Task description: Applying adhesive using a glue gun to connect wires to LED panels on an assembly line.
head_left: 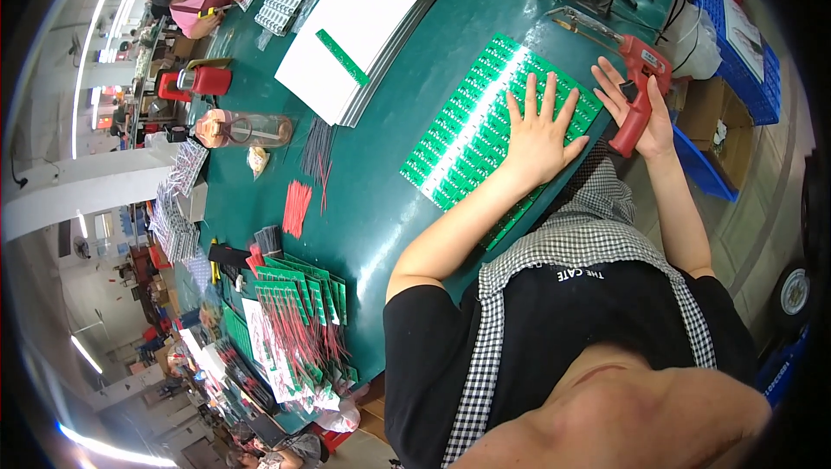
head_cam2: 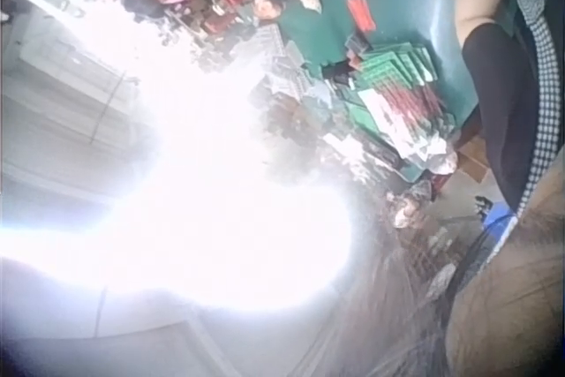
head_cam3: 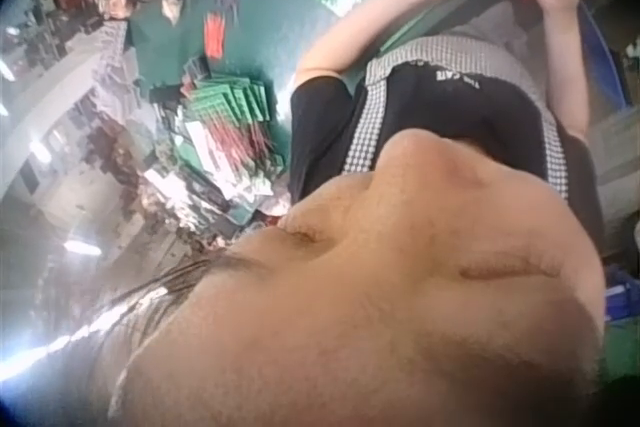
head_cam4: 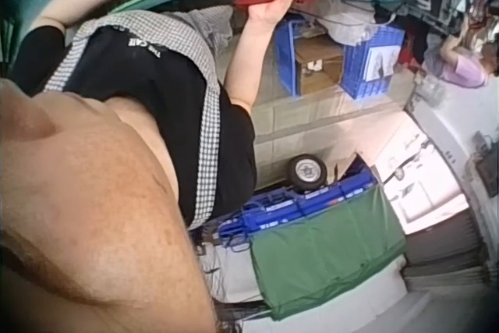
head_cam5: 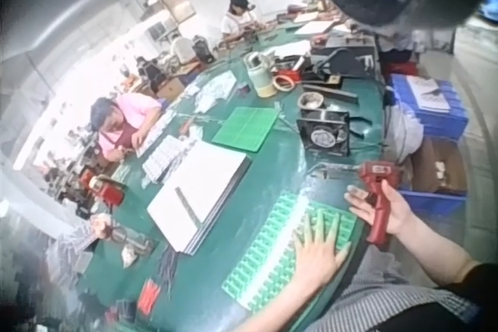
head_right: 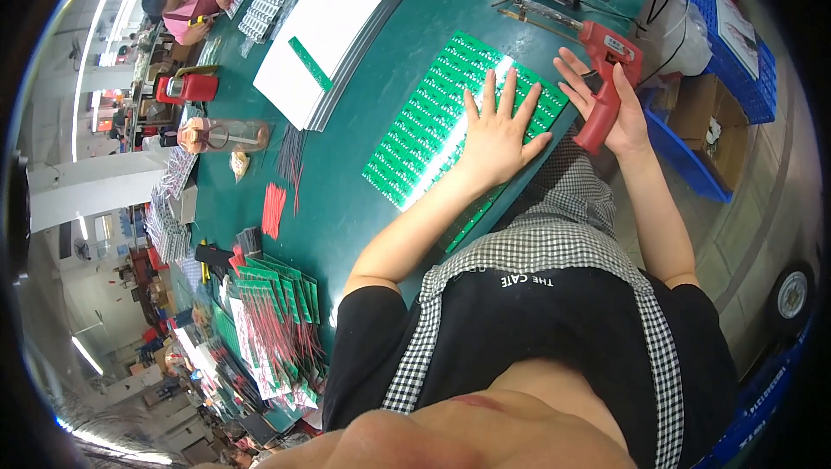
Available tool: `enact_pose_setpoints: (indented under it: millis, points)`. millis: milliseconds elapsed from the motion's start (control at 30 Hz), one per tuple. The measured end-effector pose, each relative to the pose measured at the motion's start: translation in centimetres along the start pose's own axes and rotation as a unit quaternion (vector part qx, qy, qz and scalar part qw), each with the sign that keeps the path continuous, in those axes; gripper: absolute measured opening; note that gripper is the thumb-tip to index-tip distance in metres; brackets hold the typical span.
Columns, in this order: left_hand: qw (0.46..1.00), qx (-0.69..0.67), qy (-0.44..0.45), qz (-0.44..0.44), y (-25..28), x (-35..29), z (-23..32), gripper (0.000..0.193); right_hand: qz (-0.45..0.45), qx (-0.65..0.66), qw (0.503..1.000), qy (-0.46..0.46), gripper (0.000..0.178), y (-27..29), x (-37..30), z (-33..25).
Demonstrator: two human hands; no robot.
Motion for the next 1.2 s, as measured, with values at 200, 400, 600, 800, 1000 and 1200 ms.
enact_pose_setpoints:
  millis: [200, 400, 600, 800, 1000, 1200]
  points:
    - [1.0, -0.007, -0.012, 0.001, -0.13, -0.05, 0.25, 0.073, -0.015, 0.011, 1.0, 0.009, 0.058, 0.19, -0.07, -0.09]
    - [0.999, -0.012, -0.038, -0.015, 0.28, -0.28, 0.08, 0.068, -0.012, 0.019, 1.0, 0.007, 0.058, 0.3, -0.14, -0.16]
    - [0.997, -0.028, -0.065, -0.029, -0.2, -0.41, 0.44, 0.056, -0.01, 0.013, 1.0, 0.007, 0.058, 0.38, -0.29, -0.22]
    - [0.994, -0.046, -0.089, -0.038, 0.53, -0.4, 0.51, 0.052, -0.003, 0.017, 1.0, 0.01, 0.058, 0.23, -0.52, -0.41]
    - [0.993, -0.064, -0.098, -0.033, 0.53, -0.56, 0.44, 0.051, 0.001, 0.003, 1.0, 0.006, 0.058, 0.01, -0.71, -0.24]
    - [0.991, -0.083, -0.105, -0.014, 0.13, -0.56, 0.78, 0.049, -0.006, 0.01, 1.0, 0.005, 0.057, -0.04, -0.42, -0.25]
Point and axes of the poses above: each hand's wrist, its own x-axis towards the middle knuckle, its own y-axis out of the back of the hand, z = x × y, the point moved 1 cm from there along x, towards the middle knuckle, and after that the axes turned 7 degrees about -x, right-handed, at the moved point
